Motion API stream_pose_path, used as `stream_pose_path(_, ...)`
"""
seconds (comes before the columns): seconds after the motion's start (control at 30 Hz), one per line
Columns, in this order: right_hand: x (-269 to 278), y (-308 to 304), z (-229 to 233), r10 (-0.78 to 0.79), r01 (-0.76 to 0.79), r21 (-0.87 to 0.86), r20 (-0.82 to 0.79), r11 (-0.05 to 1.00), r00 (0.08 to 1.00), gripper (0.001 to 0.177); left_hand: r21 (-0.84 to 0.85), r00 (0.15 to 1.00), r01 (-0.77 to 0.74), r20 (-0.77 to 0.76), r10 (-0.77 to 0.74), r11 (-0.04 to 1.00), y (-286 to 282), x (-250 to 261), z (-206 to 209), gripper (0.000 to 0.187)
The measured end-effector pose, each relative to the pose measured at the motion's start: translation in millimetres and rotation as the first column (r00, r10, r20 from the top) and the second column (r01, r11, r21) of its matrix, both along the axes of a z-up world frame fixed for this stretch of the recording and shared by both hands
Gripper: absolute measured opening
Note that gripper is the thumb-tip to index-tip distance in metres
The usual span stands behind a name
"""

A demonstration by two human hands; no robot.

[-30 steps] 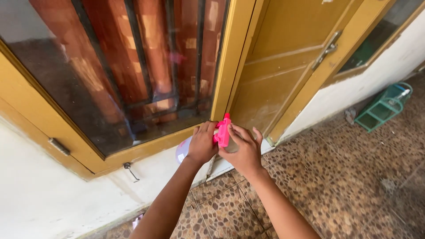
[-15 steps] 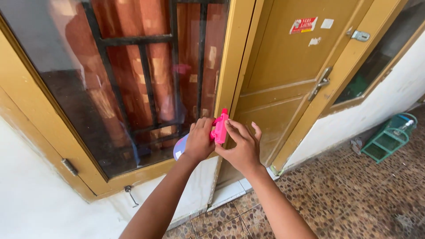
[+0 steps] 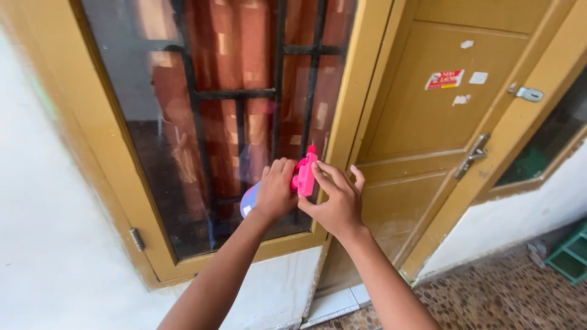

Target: Clean the window glass and frame using a spray cleaner and a cloth.

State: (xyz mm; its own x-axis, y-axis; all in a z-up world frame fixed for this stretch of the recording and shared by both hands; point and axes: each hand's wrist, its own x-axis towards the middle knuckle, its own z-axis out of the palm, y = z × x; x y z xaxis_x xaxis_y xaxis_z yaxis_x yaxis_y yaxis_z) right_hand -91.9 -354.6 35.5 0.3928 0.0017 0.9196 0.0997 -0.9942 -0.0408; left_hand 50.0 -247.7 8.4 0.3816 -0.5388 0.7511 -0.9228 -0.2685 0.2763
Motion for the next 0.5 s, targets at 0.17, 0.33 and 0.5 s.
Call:
stream_pose_path(0.17,21,18,12,0.065,-0.064,-0.017,0.04,0.998,0.997,0.064,-0.152,0.996,0.023,0.094,-0.009,0.988,26,7,15,0.061)
stream_pose_path(0.33,42,50,14,0.144,-0.142,-0.046,0.04,0.989,0.989,0.064,-0.138,0.992,-0.109,0.054,0.117,0.984,64,23,4,0.054)
stream_pose_path(0.5,70,92,13,0.257,-0.254,-0.064,0.036,0.965,0.966,0.06,-0.182,0.985,-0.144,0.068,0.159,0.973,121,30,7,0.062)
